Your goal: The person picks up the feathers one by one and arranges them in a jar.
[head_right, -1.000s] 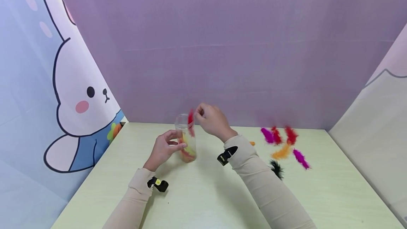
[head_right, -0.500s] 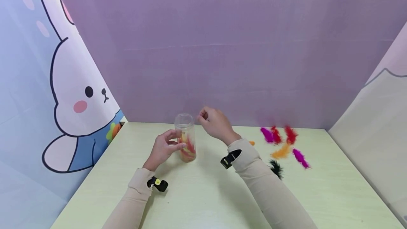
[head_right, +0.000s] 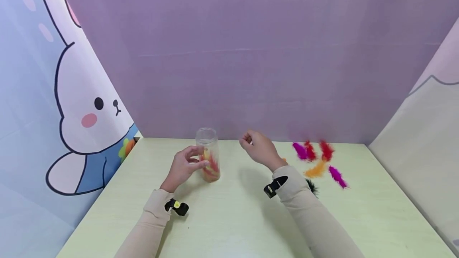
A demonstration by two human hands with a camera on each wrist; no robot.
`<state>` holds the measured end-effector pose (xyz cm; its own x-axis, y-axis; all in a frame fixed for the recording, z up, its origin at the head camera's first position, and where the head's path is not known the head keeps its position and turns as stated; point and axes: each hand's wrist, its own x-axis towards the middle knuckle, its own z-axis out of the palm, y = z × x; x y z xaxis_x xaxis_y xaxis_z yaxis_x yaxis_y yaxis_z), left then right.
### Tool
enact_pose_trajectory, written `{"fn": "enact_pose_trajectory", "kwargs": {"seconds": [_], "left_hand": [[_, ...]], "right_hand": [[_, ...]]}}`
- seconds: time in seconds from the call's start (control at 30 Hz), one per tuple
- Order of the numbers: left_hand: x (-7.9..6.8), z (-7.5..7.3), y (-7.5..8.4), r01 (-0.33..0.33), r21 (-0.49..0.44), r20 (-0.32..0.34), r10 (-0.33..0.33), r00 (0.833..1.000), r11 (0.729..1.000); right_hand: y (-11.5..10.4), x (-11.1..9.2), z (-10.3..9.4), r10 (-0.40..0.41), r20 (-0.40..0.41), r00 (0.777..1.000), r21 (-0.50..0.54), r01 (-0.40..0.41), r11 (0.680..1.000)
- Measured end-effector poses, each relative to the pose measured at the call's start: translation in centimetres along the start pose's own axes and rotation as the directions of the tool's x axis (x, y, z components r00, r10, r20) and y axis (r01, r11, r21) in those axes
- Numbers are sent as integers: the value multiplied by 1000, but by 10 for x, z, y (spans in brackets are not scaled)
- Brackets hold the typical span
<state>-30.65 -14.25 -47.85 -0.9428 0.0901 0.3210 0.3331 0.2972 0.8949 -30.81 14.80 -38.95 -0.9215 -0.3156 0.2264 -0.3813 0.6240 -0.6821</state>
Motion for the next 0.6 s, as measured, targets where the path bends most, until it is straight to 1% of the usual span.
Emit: {"fn": "enact_pose_trajectory", "kwargs": {"seconds": [0.2, 0.37, 0.53, 0.6], "left_hand": [[-1, 0, -1, -1, 14, 0, 1, 1000, 1000], [0, 0, -2, -7, 16, -4, 7, 1000, 1000], [0, -1, -2, -15, 15, -5, 15, 1000, 1000], [-1, -1, 0, -14, 13, -6, 14, 1000, 1000]], "right_hand": [[36, -14, -11, 59, -4, 998, -20, -59, 998], [67, -26, -27, 123, -22, 992, -54, -124, 991], [95, -38, -45, 139, -70, 988, -85, -145, 986], [105, -42, -52, 147, -84, 986, -79, -154, 985]]}}
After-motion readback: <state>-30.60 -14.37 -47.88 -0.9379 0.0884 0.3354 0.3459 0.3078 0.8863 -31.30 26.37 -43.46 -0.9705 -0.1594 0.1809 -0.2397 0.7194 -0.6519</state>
